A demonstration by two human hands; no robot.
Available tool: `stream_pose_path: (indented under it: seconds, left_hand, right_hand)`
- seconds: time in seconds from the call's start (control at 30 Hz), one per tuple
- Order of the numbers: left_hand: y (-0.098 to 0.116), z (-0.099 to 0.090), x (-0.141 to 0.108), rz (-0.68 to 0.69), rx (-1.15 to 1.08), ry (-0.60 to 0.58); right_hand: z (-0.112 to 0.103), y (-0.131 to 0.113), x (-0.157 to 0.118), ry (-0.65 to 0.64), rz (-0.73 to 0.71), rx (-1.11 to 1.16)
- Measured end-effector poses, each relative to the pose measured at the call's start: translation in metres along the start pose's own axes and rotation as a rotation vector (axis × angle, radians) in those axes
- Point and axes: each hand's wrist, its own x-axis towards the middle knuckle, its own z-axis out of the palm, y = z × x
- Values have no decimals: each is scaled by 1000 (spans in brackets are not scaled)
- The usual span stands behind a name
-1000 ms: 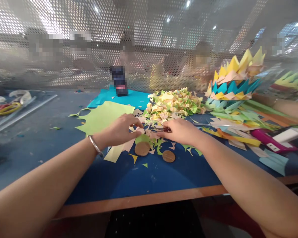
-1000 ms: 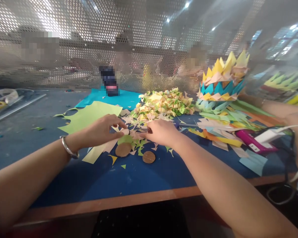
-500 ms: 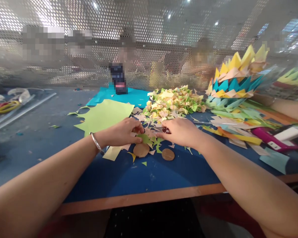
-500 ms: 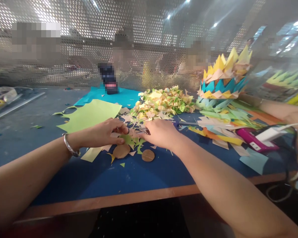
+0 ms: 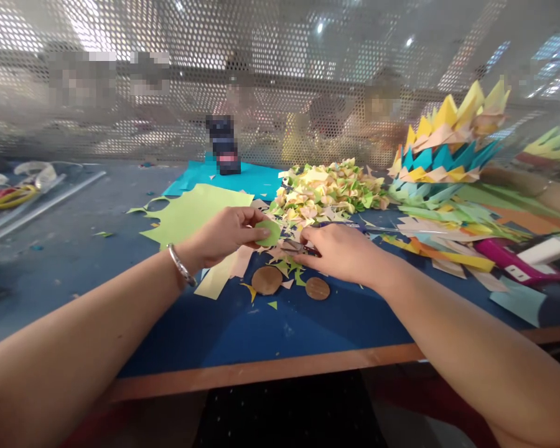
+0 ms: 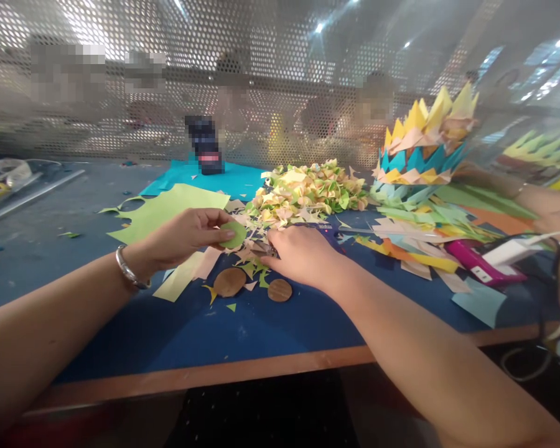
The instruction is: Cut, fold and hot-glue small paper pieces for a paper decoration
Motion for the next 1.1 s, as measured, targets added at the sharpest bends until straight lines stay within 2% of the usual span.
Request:
stream_pose_path:
  seconds: [0.07,0.23,0.33,0.5,0.63,0.73,0.87,1.1]
  left_hand:
    - [1,3,-1,-2,-62,-6]
    - [2,9,-4,-29,-222,-28]
    - [2,12,-6,-38,-282,-80]
    - [1,17,-7,-65,-316,-126]
    - [2,17,-9,-36,-343,-117]
    - [4,16,-10,1,-355,-127]
    - [5,17,-12,82,-220,-136]
    - [2,19,-11,168,22,-15]
  right_hand:
    - [-2,-3,-2,61,-18,-31]
    - [2,-8,-7,331,-165,28]
    - [6,-7,-6,399,-261,68]
    - [9,-3,-2,452,-357,253]
    - [8,-1,2,464,-335,461]
    - [9,-1,4,431,-299,534]
    - [10,-1,6,409,-250,610]
    - [11,0,8,409,-207,721]
